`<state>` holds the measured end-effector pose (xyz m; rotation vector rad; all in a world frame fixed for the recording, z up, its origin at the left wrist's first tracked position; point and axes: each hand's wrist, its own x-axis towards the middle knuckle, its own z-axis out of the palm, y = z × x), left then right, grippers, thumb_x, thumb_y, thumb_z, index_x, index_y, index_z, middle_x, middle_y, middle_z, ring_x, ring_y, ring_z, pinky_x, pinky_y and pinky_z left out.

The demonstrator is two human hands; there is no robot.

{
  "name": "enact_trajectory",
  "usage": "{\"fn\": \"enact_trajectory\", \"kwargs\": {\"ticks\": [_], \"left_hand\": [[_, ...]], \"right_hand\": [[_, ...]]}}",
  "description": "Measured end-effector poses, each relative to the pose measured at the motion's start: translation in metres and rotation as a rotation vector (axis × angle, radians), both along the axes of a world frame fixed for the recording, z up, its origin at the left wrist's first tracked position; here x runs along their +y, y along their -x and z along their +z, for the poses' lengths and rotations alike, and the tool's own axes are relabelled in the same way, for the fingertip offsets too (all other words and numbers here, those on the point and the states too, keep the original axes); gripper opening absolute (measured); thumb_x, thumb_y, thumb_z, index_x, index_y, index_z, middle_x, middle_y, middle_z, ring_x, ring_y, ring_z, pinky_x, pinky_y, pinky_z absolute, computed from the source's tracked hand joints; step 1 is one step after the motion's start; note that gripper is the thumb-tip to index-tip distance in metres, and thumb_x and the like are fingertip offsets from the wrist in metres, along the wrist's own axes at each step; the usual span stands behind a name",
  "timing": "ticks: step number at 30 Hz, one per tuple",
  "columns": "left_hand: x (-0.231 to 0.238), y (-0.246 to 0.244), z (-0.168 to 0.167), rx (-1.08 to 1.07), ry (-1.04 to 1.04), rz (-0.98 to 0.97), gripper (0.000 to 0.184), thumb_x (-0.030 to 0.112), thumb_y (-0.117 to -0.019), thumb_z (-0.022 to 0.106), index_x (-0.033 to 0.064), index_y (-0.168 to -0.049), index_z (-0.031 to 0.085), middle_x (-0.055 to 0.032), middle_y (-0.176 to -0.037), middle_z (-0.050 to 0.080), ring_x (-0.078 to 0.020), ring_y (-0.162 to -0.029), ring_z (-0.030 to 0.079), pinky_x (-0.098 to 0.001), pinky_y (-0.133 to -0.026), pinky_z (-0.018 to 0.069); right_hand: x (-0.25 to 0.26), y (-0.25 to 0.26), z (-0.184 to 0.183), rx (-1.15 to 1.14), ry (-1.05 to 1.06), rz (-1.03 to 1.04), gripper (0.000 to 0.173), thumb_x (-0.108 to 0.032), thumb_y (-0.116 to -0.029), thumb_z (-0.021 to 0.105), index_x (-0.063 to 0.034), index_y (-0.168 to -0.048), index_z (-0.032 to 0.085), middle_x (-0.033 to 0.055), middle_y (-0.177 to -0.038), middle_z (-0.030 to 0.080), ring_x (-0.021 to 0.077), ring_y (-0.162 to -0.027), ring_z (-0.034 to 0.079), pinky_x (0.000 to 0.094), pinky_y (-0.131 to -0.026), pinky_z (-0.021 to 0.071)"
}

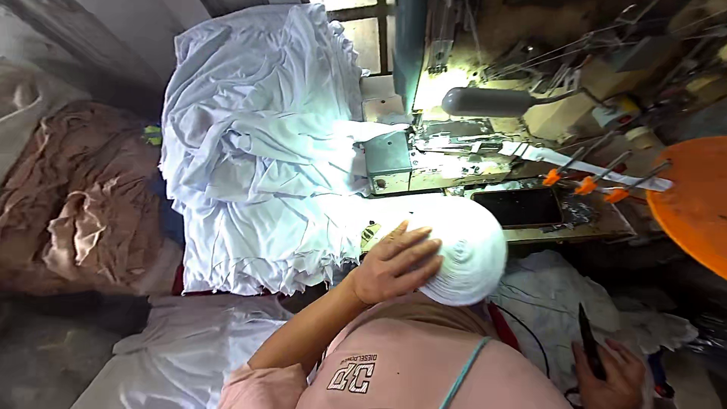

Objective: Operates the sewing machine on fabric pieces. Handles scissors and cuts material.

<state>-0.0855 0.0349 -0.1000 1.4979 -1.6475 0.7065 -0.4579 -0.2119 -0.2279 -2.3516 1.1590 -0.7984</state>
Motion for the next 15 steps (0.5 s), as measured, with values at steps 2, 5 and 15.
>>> {"fn": "enact_trajectory", "kwargs": {"ticks": [2,5,15], "left_hand": [[0.023,-0.007,-0.022,0.018,0.005,0.104,0.021,0.014,-0.1077,0.049,0.014,-0.125,0.061,-0.0099,-0.132,0.063,-0.0239,-0.133,0.055,-0.043,-0.117,0.0395],[0.045,-0.012,-0.048,0.039,-0.028,0.227,0.023,0.016,-0.1088,0.045,0.0152,-0.126,0.06,-0.0095,-0.132,0.062,-0.0231,-0.133,0.055,-0.0426,-0.118,0.0373],[0.075,-0.026,-0.068,0.35,-0.337,0.359,0.056,-0.004,-0.0709,0.072,0.0009,-0.126,0.068,-0.0248,-0.142,0.058,-0.0432,-0.141,0.047,-0.0539,-0.118,0.0392]], "right_hand": [[-0.002,-0.024,0.005,-0.061,0.111,0.123,0.036,-0.016,-0.0908,0.073,0.0175,-0.102,0.071,0.0453,-0.124,0.055,0.0454,-0.106,0.062,0.0413,-0.094,0.0524],[-0.004,-0.065,0.018,-0.122,0.193,0.308,0.039,-0.024,-0.0931,0.068,0.0145,-0.098,0.072,0.0361,-0.107,0.063,0.0298,-0.093,0.063,0.0271,-0.085,0.0505],[0.021,-0.175,0.067,-0.225,0.037,0.685,0.043,-0.031,-0.0934,0.067,0.0111,-0.102,0.074,0.0209,-0.083,0.071,0.0089,-0.075,0.066,0.0162,-0.073,0.051]]}}
